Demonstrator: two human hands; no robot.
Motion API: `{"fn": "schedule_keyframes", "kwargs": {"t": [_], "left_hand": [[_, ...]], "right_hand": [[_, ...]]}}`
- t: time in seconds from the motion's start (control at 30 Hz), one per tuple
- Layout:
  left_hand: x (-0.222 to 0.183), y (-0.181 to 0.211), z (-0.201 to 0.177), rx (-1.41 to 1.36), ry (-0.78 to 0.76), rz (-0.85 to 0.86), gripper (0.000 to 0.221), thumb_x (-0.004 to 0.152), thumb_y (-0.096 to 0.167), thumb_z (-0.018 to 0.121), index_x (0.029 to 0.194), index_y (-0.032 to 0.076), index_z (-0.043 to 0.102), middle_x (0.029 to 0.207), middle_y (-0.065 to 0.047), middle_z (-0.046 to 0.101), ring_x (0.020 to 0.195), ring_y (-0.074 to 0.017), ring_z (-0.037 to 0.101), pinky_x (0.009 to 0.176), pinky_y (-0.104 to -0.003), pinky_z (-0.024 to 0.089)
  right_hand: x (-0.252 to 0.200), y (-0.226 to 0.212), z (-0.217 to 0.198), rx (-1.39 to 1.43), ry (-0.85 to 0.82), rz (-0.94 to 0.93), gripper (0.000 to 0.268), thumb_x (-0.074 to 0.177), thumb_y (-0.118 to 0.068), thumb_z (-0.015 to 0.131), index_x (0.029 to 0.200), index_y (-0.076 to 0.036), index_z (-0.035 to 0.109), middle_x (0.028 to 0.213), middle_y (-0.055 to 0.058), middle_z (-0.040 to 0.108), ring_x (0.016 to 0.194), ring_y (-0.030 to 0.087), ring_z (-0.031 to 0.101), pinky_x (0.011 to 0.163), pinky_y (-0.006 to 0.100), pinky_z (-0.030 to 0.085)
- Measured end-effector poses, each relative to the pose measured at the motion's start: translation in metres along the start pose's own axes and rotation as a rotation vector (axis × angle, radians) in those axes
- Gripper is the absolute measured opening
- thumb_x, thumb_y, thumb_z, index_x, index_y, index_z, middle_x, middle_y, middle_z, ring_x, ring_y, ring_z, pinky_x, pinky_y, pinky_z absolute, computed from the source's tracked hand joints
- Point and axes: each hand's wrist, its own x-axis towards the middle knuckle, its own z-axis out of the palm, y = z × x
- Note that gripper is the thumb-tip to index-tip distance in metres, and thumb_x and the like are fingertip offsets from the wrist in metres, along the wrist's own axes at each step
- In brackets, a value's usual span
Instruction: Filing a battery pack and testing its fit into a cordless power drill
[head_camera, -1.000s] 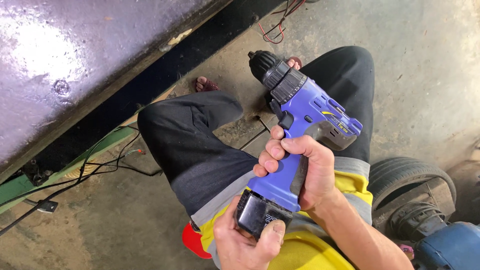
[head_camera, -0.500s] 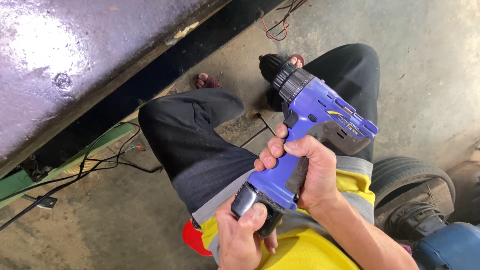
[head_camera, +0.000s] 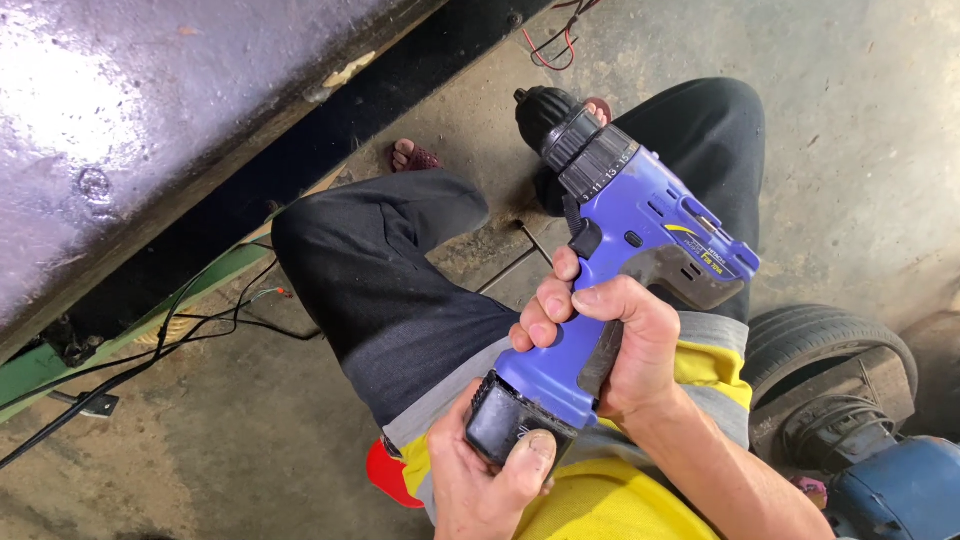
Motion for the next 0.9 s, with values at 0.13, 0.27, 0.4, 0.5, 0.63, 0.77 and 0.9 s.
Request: {"fn": "schedule_keyframes", "kwargs": {"t": [0.13,0.27,0.4,0.5,0.63,0.77,0.9], "left_hand": [[0.008,0.004,-0.002,0.12,-0.014,0.016,0.047,0.052,0.038,0.085,0.084,0.008,0.068,0.071,0.002,0.056,0.064,-0.0104,0.043,0.056,-0.029,0.04],[0.003,0.012,0.004,-0.179,-0.106,0.05,0.051,0.069,0.035,0.085,0.097,-0.004,0.067,0.066,-0.013,0.068,0.052,-0.0191,0.066,0.047,-0.032,0.059],[-0.004,0.018,0.003,0.052,-0.111,0.125,0.048,0.064,0.042,0.082,0.093,0.005,0.07,0.077,0.0,0.059,0.067,-0.0097,0.045,0.056,-0.029,0.041],[-0.036,-0.037,-0.021,0.055,-0.06,0.043,0.048,0.065,0.033,0.083,0.1,0.002,0.074,0.078,-0.009,0.073,0.067,-0.0166,0.062,0.06,-0.03,0.052],[-0.035,-0.037,-0.087,0.025,0.098,-0.112,0.051,0.066,0.02,0.086,0.111,-0.004,0.08,0.079,-0.022,0.093,0.068,-0.0271,0.088,0.067,-0.033,0.068],[-0.015,0.027,-0.04,0.144,0.374,0.543,0.06,0.042,0.012,0.082,0.102,0.007,0.077,0.088,-0.006,0.08,0.075,-0.0117,0.074,0.075,-0.021,0.056],[0.002,0.051,-0.032,0.243,0.29,0.837,0.067,0.052,0.014,0.095,0.114,0.007,0.071,0.103,-0.009,0.079,0.086,-0.0146,0.074,0.086,-0.025,0.057]], "right_hand": [[0.0,0.002,-0.006,-0.016,0.007,-0.032,0.028,0.071,-0.01,0.061,0.097,-0.01,0.052,0.072,0.007,0.055,0.064,0.025,0.057,0.073,0.045,0.048],[-0.008,0.001,-0.009,0.009,-0.031,-0.053,0.028,0.072,-0.012,0.063,0.097,-0.011,0.052,0.073,0.007,0.057,0.066,0.026,0.058,0.074,0.045,0.047],[-0.021,-0.009,-0.004,0.02,-0.148,-0.099,0.032,0.074,-0.012,0.067,0.1,-0.009,0.05,0.076,0.006,0.058,0.067,0.026,0.059,0.076,0.045,0.046],[-0.008,-0.058,0.003,-0.037,-0.063,-0.426,0.021,0.076,-0.01,0.066,0.092,-0.008,0.053,0.074,0.004,0.057,0.069,0.021,0.06,0.076,0.037,0.047],[-0.014,-0.16,-0.055,-0.133,0.048,-0.827,0.007,0.08,-0.006,0.064,0.08,-0.007,0.057,0.072,0.001,0.055,0.072,0.014,0.061,0.075,0.024,0.05],[-0.043,-0.179,-0.134,-0.921,-0.049,-0.995,0.06,0.044,-0.031,0.072,0.098,-0.009,0.057,0.104,0.006,0.057,0.105,0.025,0.067,0.104,0.032,0.057],[-0.056,-0.136,-0.004,-0.538,0.261,-0.851,0.028,0.072,-0.025,0.056,0.1,-0.022,0.059,0.083,-0.005,0.062,0.073,0.019,0.061,0.086,0.036,0.055]]}}
